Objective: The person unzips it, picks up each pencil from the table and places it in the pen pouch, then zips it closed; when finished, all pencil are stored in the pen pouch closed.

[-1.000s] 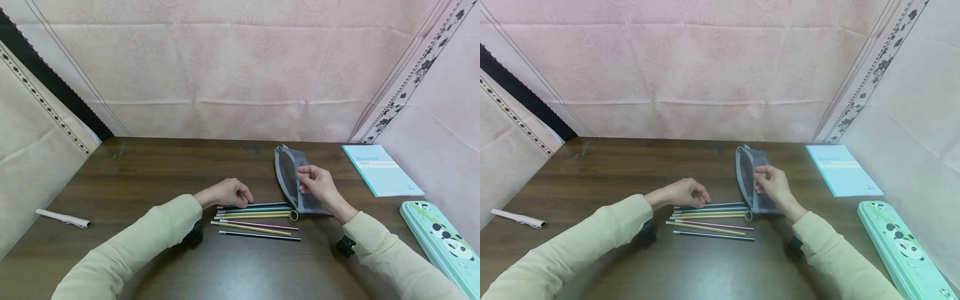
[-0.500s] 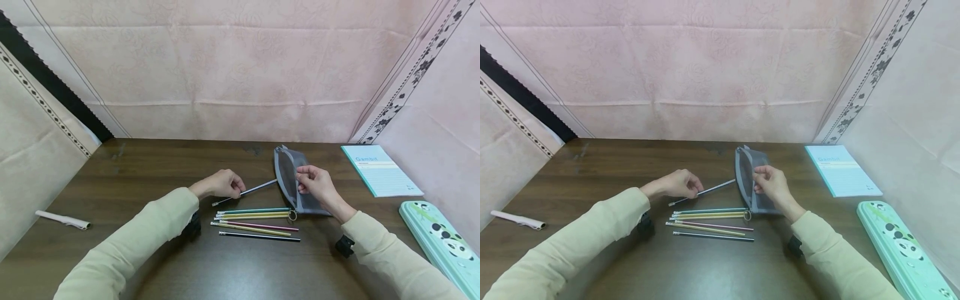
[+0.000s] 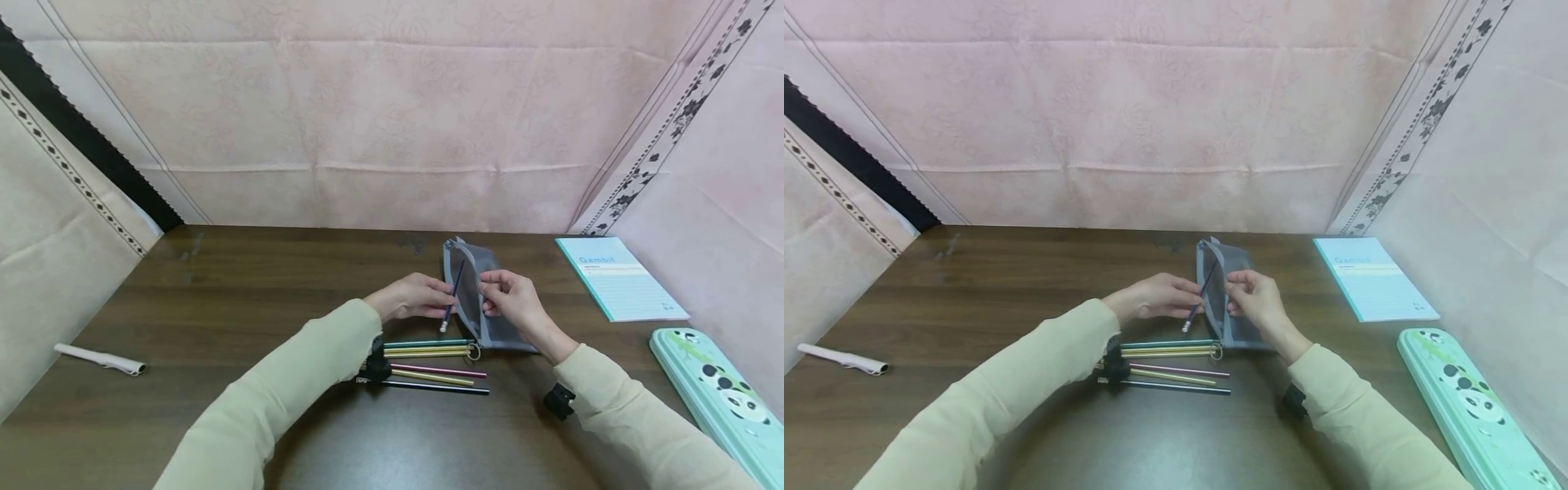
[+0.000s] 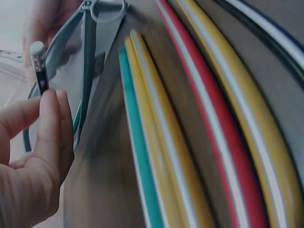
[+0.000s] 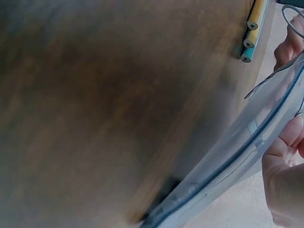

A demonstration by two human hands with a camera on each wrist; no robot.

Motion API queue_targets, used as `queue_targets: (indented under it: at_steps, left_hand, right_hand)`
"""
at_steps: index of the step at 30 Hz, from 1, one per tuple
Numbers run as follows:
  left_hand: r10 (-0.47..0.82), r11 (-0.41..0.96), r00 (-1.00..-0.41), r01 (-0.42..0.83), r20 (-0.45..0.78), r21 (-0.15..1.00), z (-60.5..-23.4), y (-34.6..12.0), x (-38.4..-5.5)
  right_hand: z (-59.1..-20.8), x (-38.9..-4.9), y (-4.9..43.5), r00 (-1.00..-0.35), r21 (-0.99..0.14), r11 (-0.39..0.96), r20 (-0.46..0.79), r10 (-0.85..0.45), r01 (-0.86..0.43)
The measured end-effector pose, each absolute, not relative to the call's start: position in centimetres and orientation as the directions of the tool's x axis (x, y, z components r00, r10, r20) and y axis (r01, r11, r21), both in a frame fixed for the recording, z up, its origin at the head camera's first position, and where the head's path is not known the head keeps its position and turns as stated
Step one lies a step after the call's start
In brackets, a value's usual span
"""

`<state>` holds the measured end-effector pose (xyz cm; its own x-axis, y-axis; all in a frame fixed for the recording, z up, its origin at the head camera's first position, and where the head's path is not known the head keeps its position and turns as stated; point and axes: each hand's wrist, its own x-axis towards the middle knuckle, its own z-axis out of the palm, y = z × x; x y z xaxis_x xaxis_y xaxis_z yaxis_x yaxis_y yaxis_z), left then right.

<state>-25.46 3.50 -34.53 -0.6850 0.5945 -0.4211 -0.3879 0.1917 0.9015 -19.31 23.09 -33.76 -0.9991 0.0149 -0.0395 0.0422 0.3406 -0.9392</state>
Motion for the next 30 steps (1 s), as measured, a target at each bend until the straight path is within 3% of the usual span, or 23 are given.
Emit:
queue_targets:
  at_steps: [10, 16, 23, 30]
  left_hand:
    - [0.502, 0.083, -0.767, -0.416, -0.398, 0.906, -34.8, 7.3, -24.7]
    - [0.521, 0.081, -0.771, -0.381, -0.365, 0.921, -34.5, 6.9, -24.3]
    - [0.631, 0.285, -0.707, -0.171, -0.319, 0.943, -34.0, 2.3, -24.4]
    - [0.66, 0.504, -0.662, 0.039, -0.355, 0.863, -34.7, -2.5, -23.8]
  right_hand:
    - [-34.1, -19.6, 23.1, -0.999, -0.952, 0.304, -0.033, 0.0, 0.031]
    - [-34.1, -19.5, 23.1, -0.999, -0.952, 0.304, -0.04, 0.003, 0.039]
    - [-34.0, -19.6, 23.3, -0.999, -0.954, 0.296, -0.045, 0.012, 0.046]
    - [-33.9, -19.4, 23.6, -0.999, -0.953, 0.301, -0.044, 0.012, 0.046]
